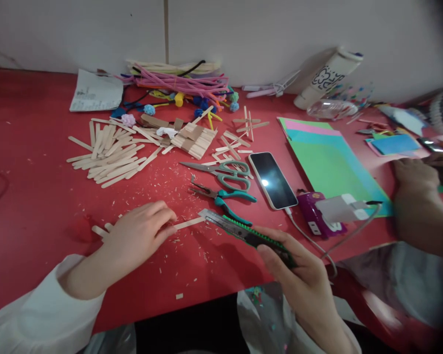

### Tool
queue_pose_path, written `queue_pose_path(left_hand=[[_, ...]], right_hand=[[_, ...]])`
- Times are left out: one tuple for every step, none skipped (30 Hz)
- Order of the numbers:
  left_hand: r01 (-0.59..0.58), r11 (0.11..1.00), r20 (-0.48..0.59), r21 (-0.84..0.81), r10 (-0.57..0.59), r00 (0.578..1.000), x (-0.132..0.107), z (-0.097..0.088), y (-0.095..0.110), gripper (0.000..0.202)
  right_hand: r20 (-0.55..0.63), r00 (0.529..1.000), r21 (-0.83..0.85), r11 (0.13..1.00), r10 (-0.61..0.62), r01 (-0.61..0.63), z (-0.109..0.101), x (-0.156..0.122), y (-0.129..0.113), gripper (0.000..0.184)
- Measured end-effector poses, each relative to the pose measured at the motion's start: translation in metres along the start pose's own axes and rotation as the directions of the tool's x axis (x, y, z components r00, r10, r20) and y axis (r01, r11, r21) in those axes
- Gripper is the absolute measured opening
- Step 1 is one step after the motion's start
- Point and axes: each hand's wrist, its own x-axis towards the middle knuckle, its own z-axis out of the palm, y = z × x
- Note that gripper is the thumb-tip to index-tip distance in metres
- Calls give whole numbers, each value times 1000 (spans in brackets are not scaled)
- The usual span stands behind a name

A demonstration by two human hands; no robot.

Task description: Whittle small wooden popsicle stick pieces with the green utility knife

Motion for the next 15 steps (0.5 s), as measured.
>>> queue_pose_path(left_hand=[[-17, 1000, 3, -5, 17, 1000, 0, 1, -1, 14], [-32, 999, 6, -2, 32, 999, 0, 3, -3, 14], [-47, 999, 6, 4, 47, 999, 0, 5, -4, 14], [-65, 998, 2, 10, 65, 998, 0, 6, -5, 15], [-84, 996, -9, 16, 84, 996, 0, 8, -6, 16], [-102, 995, -23, 20, 103, 994, 0, 9, -6, 18], [-116, 993, -38, 24, 117, 992, 0, 10, -6, 20], [-124, 992, -53, 23, 126, 991, 0, 11, -6, 22], [-126, 992, -61, 20, 127, 990, 0, 11, -6, 23], [-122, 992, -64, 15, 123, 990, 0, 11, -6, 23], [-118, 993, -64, 7, 118, 991, 0, 10, -6, 23], [-116, 993, -64, -2, 115, 991, 0, 10, -6, 23], [-114, 993, -65, -10, 113, 991, 0, 10, -6, 23], [-115, 993, -65, -16, 114, 991, -1, 9, -6, 22], [-115, 993, -67, -20, 114, 991, -1, 9, -6, 22]], right_hand=[[-3, 999, 24, 999, 40, -40, 2, 0, 1, 23], [2, 996, 56, 995, 86, -86, 4, 1, 2, 24], [11, 992, 92, 987, 130, -130, 5, 1, 2, 26], [22, 985, 125, 977, 169, -171, 6, 1, 3, 27], [27, 980, 152, 968, 198, -200, 7, 2, 3, 28], [30, 976, 169, 961, 216, -218, 8, 2, 4, 28], [26, 975, 178, 959, 222, -223, 9, 3, 4, 28], [20, 976, 181, 959, 218, -218, 9, 4, 4, 28], [12, 977, 181, 961, 211, -210, 10, 4, 5, 27], [2, 979, 179, 963, 206, -203, 10, 5, 6, 26], [-8, 980, 179, 964, 200, -195, 10, 5, 6, 25], [-17, 980, 179, 965, 196, -190, 10, 5, 7, 25], [-18, 980, 180, 965, 198, -192, 10, 6, 8, 24], [-11, 979, 185, 963, 203, -198, 10, 6, 9, 24], [2, 978, 194, 959, 208, -205, 9, 5, 9, 24]])
